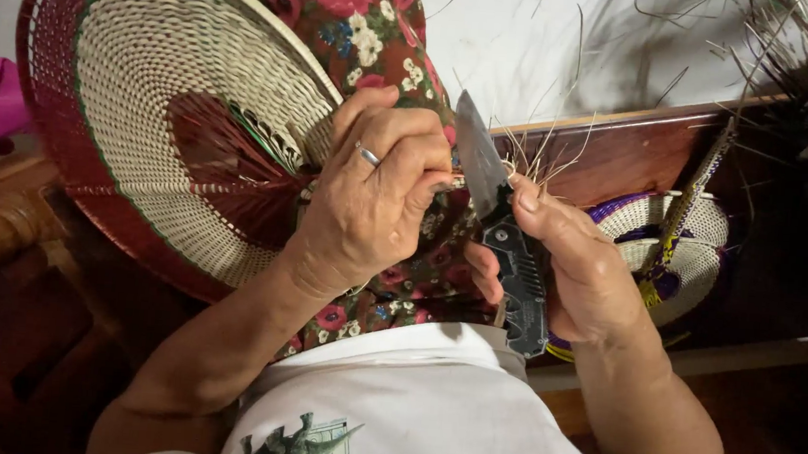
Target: A person is weaving a decorative hand fan from natural fibers and using a knife to trim the handle and edges.
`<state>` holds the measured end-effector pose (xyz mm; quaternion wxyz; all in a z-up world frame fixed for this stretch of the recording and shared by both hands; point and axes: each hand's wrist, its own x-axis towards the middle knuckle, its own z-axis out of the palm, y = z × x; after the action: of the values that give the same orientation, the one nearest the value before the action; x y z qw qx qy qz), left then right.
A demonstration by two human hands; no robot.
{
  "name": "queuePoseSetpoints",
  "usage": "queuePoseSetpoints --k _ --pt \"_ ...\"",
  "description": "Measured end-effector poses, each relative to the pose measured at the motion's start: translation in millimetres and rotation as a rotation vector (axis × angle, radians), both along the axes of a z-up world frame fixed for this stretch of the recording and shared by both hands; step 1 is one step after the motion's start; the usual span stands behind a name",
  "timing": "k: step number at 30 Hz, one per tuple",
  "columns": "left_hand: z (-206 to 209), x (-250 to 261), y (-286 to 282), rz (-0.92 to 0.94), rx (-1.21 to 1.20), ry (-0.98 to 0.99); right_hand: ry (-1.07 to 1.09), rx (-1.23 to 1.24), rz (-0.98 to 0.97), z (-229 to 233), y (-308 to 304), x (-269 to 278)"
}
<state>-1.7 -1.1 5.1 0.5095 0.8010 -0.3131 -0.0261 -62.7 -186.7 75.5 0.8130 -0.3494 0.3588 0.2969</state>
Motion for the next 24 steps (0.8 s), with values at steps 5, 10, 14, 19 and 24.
queuePoseSetpoints --k 5,10,14,19,24 --pt "-0.7 -1.5 -1.1 -0.004 -0.013 -0.002 -0.01 -0.051 0.006 -1.6 0.9 -4.0" --pt "-11.3 2.3 1.0 -0.023 -0.003 -0.034 0.016 -0.073 -0.048 -13.0 9.7 -3.5" --pt "-21.7 1.2 -2.0 -0.038 -0.037 -0.069 0.044 -0.287 -0.057 -29.6 15.7 -2.5" --pt "4.8 -16.4 7.2 -0.216 -0.15 -0.165 -0.052 -0.168 -0.054 -35.2 2.2 -8.8" --pt "4.4 -18.6 18.0 0.065 0.23 -0.273 -0.151 -0.031 0.064 -41.0 -15.8 -10.5"
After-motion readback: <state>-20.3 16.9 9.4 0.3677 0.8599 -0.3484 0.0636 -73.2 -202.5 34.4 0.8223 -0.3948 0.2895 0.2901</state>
